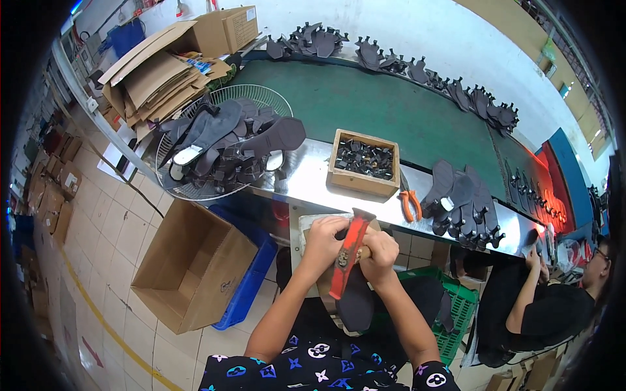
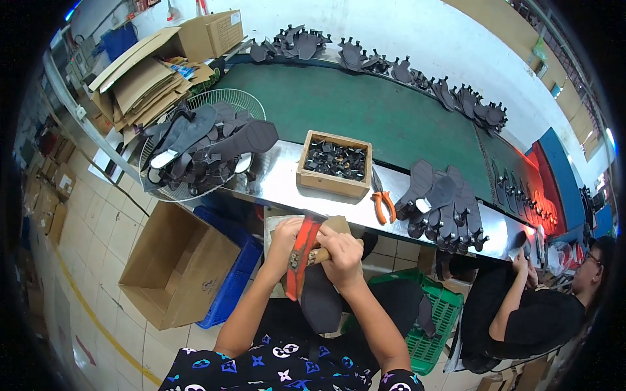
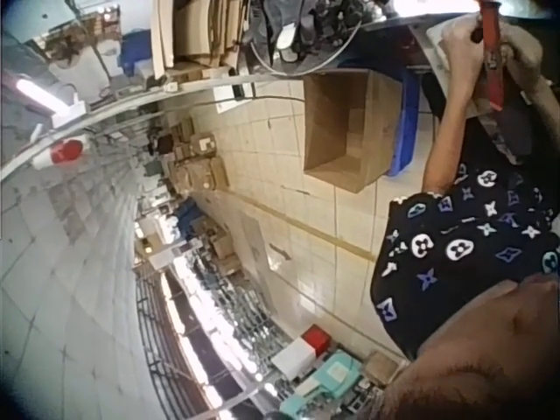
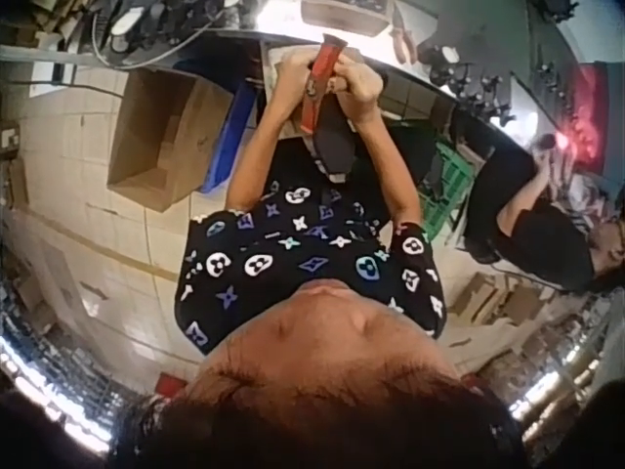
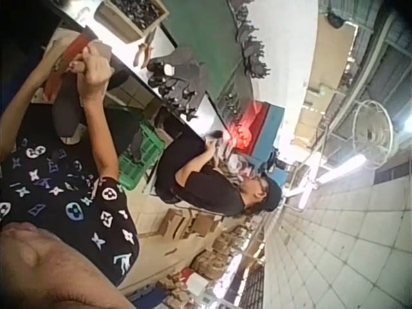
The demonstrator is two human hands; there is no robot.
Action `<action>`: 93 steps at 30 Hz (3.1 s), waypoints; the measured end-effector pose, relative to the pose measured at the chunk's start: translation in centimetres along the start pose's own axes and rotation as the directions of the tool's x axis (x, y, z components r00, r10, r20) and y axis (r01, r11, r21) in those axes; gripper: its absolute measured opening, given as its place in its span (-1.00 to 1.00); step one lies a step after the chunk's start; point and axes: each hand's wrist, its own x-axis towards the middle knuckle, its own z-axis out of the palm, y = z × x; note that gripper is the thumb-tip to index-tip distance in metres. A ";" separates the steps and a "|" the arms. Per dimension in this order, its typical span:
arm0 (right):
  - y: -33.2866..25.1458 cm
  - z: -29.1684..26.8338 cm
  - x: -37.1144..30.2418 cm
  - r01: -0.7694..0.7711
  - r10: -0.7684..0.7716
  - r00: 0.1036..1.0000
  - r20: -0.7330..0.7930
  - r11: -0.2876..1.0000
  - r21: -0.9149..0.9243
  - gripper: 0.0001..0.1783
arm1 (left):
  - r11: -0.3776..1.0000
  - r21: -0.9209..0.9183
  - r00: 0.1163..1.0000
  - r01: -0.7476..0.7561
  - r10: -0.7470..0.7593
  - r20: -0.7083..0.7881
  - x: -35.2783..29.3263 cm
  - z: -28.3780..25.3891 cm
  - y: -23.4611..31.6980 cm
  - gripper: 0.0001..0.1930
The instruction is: Assembling shoes on a production line by hammering nails into straps and soles.
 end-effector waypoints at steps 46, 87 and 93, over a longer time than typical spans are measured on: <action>-5.6 -9.4 0.6 -0.774 0.713 0.622 0.323 0.497 0.392 -0.83 | 0.942 -0.304 0.971 0.139 -0.069 0.230 2.0 -2.2 1.9 -0.67; -7.8 -10.4 3.1 -0.620 0.511 0.680 0.526 0.784 0.040 -0.43 | 0.984 -0.086 0.961 0.159 -0.134 0.242 1.6 -2.8 2.3 -0.67; -8.6 -10.5 2.7 -0.628 0.537 0.742 0.402 0.766 0.138 -0.46 | 0.959 -0.140 0.939 0.246 -0.200 0.279 1.6 -3.1 2.9 -0.67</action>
